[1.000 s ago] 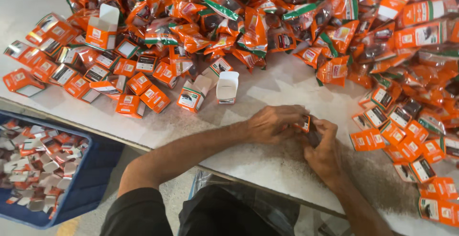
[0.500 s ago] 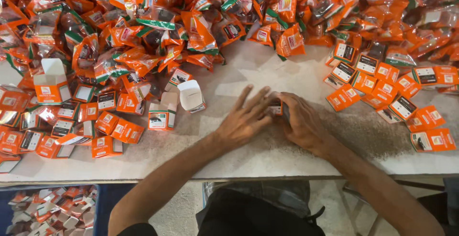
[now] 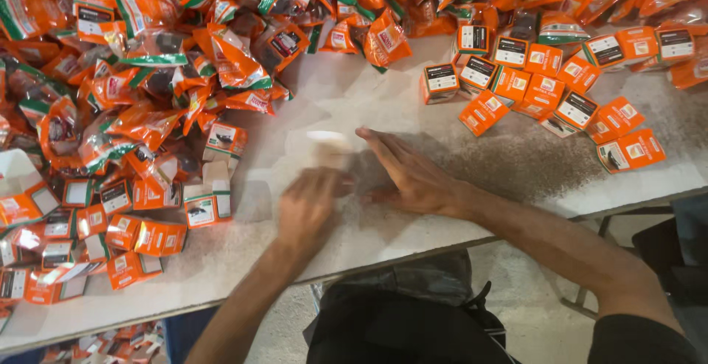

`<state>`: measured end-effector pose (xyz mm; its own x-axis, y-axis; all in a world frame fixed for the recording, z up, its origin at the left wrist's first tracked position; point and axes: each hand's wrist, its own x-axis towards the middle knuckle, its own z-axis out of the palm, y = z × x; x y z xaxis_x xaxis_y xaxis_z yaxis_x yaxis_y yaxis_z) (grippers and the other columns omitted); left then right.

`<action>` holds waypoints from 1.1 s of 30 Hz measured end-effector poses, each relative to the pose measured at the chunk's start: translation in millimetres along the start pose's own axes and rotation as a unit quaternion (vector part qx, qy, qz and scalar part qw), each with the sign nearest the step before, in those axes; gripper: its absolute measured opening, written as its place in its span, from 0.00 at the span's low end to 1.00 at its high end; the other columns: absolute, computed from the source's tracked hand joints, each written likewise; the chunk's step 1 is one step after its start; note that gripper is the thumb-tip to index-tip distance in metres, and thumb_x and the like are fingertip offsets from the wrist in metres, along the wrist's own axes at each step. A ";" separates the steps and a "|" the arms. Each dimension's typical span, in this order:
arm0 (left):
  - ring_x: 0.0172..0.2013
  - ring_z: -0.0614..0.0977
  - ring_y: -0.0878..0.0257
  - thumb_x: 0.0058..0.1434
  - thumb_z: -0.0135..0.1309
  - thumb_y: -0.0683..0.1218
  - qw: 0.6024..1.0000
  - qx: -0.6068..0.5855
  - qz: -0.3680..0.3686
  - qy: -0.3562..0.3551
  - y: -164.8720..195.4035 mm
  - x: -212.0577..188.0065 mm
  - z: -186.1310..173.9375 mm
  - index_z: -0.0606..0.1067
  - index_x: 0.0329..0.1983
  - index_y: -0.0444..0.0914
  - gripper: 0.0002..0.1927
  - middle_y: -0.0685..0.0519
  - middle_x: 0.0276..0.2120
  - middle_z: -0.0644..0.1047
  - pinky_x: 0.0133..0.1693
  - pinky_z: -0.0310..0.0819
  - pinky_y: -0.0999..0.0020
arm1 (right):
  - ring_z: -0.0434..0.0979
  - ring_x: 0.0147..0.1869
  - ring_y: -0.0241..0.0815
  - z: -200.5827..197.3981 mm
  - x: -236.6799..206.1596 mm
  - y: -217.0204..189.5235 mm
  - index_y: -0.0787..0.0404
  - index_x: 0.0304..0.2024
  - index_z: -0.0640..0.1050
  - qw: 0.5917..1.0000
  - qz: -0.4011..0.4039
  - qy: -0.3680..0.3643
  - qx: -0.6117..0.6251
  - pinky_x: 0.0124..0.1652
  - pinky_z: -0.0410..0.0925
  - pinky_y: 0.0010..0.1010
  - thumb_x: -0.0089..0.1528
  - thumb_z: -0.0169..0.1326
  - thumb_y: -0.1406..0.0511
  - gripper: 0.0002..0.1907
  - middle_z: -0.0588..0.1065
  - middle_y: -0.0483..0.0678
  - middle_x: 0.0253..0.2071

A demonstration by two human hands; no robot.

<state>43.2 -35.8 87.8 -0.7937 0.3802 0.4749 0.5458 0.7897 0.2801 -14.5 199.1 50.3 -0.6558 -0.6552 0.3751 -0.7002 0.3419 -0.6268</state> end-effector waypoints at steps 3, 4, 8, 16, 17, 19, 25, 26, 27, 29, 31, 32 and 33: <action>0.38 0.80 0.45 0.55 0.52 0.36 0.992 -0.110 0.060 0.015 6.7 17.0 16.8 0.73 0.48 0.34 0.15 0.40 0.46 0.76 0.34 0.79 0.55 | 0.67 0.71 0.61 0.6 -5.2 10.1 0.66 0.73 0.54 0.998 0.062 -0.004 0.030 0.67 0.62 0.47 0.60 0.60 0.63 0.44 0.68 0.61 0.65; 0.38 0.80 0.43 0.54 0.50 0.34 0.989 -0.134 0.053 0.017 1.4 21.6 20.2 0.74 0.50 0.31 0.18 0.36 0.49 0.76 0.33 0.79 0.54 | 0.68 0.71 0.61 0.1 -7.2 12.5 0.66 0.73 0.56 0.996 0.072 0.027 0.036 0.67 0.62 0.46 0.63 0.59 0.63 0.41 0.68 0.62 0.65; 0.39 0.80 0.49 0.65 0.55 0.36 0.961 0.267 -0.060 0.049 -71.7 44.3 18.2 0.71 0.47 0.38 0.09 0.45 0.43 0.74 0.32 0.76 0.53 | 0.65 0.70 0.66 2.6 -9.7 14.1 0.71 0.72 0.54 0.996 0.056 0.075 -0.002 0.64 0.61 0.49 0.65 0.57 0.63 0.40 0.65 0.67 0.67; 0.43 0.79 0.46 0.60 0.56 0.42 0.954 0.278 -0.111 0.022 -125.1 45.7 37.0 0.68 0.56 0.35 0.21 0.40 0.48 0.72 0.39 0.78 0.50 | 0.67 0.68 0.63 -1.5 -1.2 5.2 0.69 0.69 0.60 0.995 0.080 0.052 0.005 0.64 0.61 0.48 0.66 0.56 0.64 0.34 0.69 0.64 0.62; 0.43 0.79 0.46 0.58 0.56 0.41 0.963 0.248 -0.100 0.029 -116.5 39.9 38.0 0.68 0.59 0.33 0.26 0.39 0.50 0.72 0.37 0.78 0.51 | 0.67 0.68 0.64 -3.1 -0.8 5.2 0.69 0.69 0.60 0.996 0.079 0.050 -0.003 0.65 0.60 0.48 0.66 0.56 0.64 0.33 0.69 0.64 0.62; 0.43 0.80 0.44 0.53 0.56 0.40 0.977 0.195 -0.063 0.051 -99.0 31.1 38.6 0.66 0.67 0.29 0.36 0.37 0.53 0.73 0.33 0.79 0.53 | 0.65 0.69 0.64 -4.0 -0.3 6.2 0.70 0.69 0.60 0.997 0.045 0.063 0.004 0.66 0.60 0.48 0.66 0.54 0.65 0.32 0.66 0.66 0.63; 0.40 0.82 0.44 0.54 0.62 0.47 0.985 0.125 -0.078 0.094 -72.4 33.6 37.2 0.70 0.59 0.34 0.30 0.41 0.44 0.76 0.31 0.76 0.50 | 0.70 0.65 0.63 0.0 -2.0 13.1 0.71 0.69 0.61 0.994 0.065 0.093 -0.004 0.61 0.64 0.46 0.63 0.58 0.65 0.36 0.69 0.66 0.62; 0.40 0.82 0.45 0.53 0.63 0.48 0.987 0.104 -0.095 0.072 -71.5 37.0 35.7 0.71 0.55 0.36 0.27 0.42 0.43 0.76 0.33 0.76 0.50 | 0.71 0.65 0.63 0.0 -1.9 13.7 0.72 0.69 0.61 0.992 0.072 0.104 -0.009 0.60 0.65 0.45 0.61 0.60 0.64 0.38 0.69 0.66 0.62; 0.40 0.82 0.46 0.53 0.63 0.48 0.989 0.084 -0.114 0.050 -70.3 39.6 33.2 0.72 0.51 0.37 0.24 0.43 0.42 0.77 0.34 0.77 0.50 | 0.73 0.63 0.61 -0.1 -0.5 14.1 0.70 0.67 0.64 0.992 0.075 0.101 -0.010 0.59 0.67 0.45 0.62 0.60 0.64 0.34 0.72 0.64 0.60; 0.37 0.84 0.48 0.55 0.64 0.49 0.982 -0.032 -0.183 0.025 -65.1 40.7 27.4 0.75 0.49 0.39 0.20 0.44 0.39 0.79 0.36 0.78 0.53 | 0.78 0.61 0.58 -1.6 2.0 13.3 0.66 0.63 0.71 0.992 0.087 0.089 -0.009 0.58 0.70 0.43 0.62 0.60 0.64 0.28 0.77 0.59 0.55; 0.32 0.86 0.52 0.62 0.63 0.49 0.939 -0.226 -0.258 0.015 -54.5 36.7 23.1 0.77 0.54 0.40 0.18 0.43 0.34 0.82 0.37 0.81 0.58 | 0.77 0.59 0.60 -3.6 7.0 11.7 0.66 0.62 0.72 0.992 0.056 0.097 -0.052 0.57 0.69 0.44 0.61 0.61 0.64 0.28 0.76 0.60 0.54; 0.40 0.85 0.50 0.60 0.64 0.46 0.952 -0.237 -0.170 0.086 -48.3 33.7 21.9 0.75 0.54 0.39 0.20 0.42 0.41 0.80 0.43 0.80 0.57 | 0.76 0.58 0.61 -2.8 8.6 9.4 0.66 0.61 0.72 0.991 0.050 0.103 -0.071 0.56 0.69 0.45 0.60 0.62 0.64 0.28 0.76 0.61 0.54; 0.47 0.83 0.48 0.59 0.64 0.44 0.952 -0.247 -0.084 0.158 -41.3 29.3 21.5 0.74 0.54 0.38 0.21 0.41 0.48 0.78 0.48 0.80 0.57 | 0.77 0.57 0.60 -4.5 8.0 7.1 0.65 0.61 0.73 0.992 0.077 0.086 -0.050 0.55 0.69 0.44 0.61 0.62 0.64 0.27 0.77 0.60 0.52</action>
<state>-8.3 -46.9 72.2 -0.8033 0.0439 0.5939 0.5401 0.4738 0.6955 -26.1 199.3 51.9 -0.7891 -0.4686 0.3973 -0.6074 0.4987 -0.6184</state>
